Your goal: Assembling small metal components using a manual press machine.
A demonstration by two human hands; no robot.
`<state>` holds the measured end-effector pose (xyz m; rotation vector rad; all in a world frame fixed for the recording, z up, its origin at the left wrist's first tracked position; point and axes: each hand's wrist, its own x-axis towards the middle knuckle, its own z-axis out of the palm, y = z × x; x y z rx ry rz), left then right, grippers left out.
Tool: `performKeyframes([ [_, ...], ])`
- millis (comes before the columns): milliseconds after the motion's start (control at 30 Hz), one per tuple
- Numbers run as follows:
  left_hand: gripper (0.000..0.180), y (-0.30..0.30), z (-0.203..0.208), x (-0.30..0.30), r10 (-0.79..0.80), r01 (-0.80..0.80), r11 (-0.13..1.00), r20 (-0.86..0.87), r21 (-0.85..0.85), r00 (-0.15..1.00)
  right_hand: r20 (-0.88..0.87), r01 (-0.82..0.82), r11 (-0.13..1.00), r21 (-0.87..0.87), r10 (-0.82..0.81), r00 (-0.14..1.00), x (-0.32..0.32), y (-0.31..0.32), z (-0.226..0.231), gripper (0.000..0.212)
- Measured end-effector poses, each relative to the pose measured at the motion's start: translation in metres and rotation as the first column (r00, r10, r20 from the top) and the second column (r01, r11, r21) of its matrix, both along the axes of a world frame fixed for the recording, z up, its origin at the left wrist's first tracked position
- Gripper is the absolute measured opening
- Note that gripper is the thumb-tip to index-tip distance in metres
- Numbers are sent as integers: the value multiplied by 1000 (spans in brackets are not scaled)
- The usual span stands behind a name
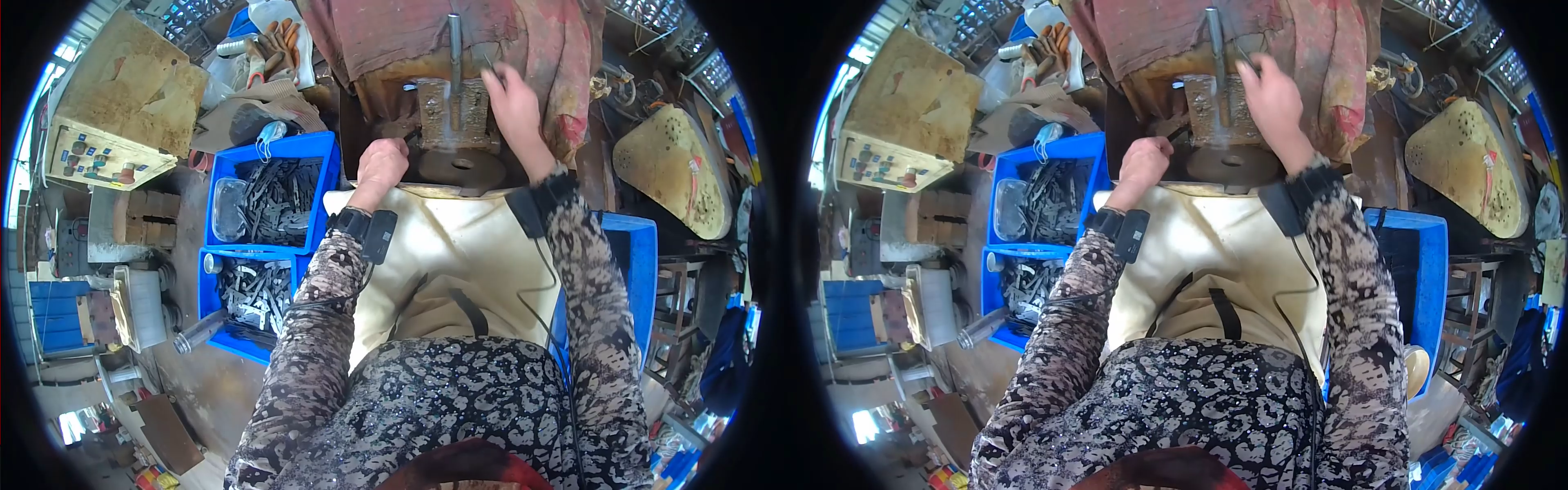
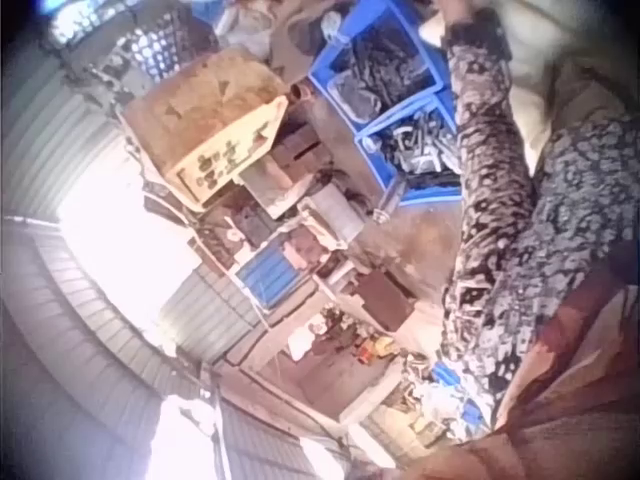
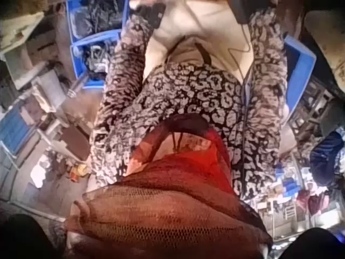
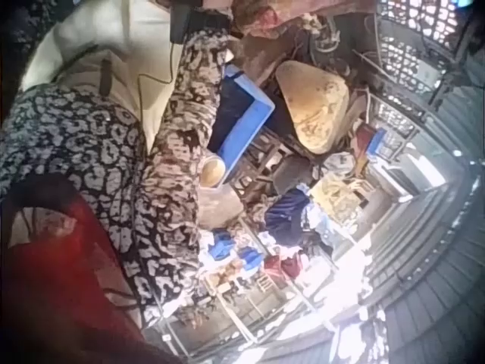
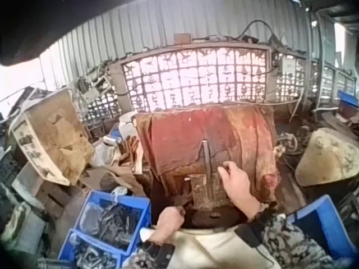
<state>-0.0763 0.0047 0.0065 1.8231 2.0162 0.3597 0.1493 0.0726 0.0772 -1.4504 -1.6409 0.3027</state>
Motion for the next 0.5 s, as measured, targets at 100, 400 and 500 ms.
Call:
performKeyframes([
  [100, 20, 2, 6, 10, 10, -10, 1000, -9, -19, 1000, 141, 79, 987, 142, -99, 985, -27, 34, 30, 40],
  [400, 20, 1, 4, 5, 1, -2, 1000, -44, -11, 999, 545, 10, 1000, -2, -7, 839, -57, 65, 44, 39],
  [500, 19, 1, 4, 4, 20, -21, 999, -40, -28, 999, 467, 105, 994, 13, -99, 879, -59, 70, 50, 39],
])
